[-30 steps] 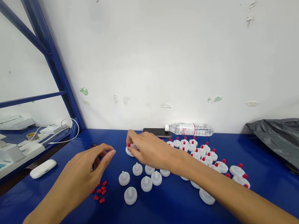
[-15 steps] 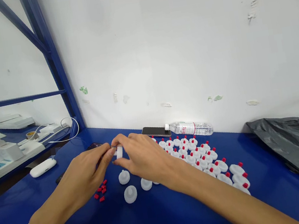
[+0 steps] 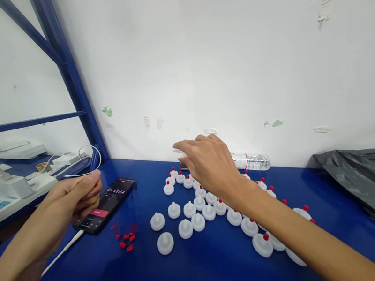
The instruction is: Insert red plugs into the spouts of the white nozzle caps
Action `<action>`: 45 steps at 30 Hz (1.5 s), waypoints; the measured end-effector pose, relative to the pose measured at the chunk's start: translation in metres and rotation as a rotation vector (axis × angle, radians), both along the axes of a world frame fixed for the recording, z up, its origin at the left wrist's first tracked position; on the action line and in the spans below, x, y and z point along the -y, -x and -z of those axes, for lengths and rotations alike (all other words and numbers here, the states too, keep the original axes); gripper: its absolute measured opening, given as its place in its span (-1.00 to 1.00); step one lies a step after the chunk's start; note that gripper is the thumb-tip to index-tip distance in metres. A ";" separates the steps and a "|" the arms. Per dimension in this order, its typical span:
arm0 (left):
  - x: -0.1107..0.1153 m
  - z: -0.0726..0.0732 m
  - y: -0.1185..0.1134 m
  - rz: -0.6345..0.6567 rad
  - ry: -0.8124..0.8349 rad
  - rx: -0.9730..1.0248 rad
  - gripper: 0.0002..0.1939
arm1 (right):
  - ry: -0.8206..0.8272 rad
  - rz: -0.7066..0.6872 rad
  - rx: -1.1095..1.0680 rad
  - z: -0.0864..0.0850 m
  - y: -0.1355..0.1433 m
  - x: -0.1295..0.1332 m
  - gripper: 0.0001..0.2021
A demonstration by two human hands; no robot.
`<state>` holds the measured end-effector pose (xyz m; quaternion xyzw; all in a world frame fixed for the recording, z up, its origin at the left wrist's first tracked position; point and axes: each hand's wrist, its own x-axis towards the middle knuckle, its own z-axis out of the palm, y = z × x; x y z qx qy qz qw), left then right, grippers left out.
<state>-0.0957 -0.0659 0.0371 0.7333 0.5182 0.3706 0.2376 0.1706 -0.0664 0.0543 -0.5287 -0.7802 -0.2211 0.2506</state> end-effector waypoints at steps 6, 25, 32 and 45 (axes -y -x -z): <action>-0.010 0.022 0.003 -0.050 0.076 -0.508 -0.67 | 0.410 -0.141 -0.226 0.027 0.007 -0.020 -0.87; -0.007 0.029 -0.007 0.009 0.048 -0.635 -0.64 | 0.566 -0.473 -0.045 0.056 0.009 -0.027 -0.60; -0.002 0.018 -0.022 0.007 -0.074 -0.439 -0.65 | 0.338 -0.532 -0.087 0.046 0.015 -0.022 -0.88; 0.002 0.027 -0.036 0.087 -0.275 -0.542 -0.63 | 0.380 -0.552 -0.201 0.035 0.032 0.003 -0.74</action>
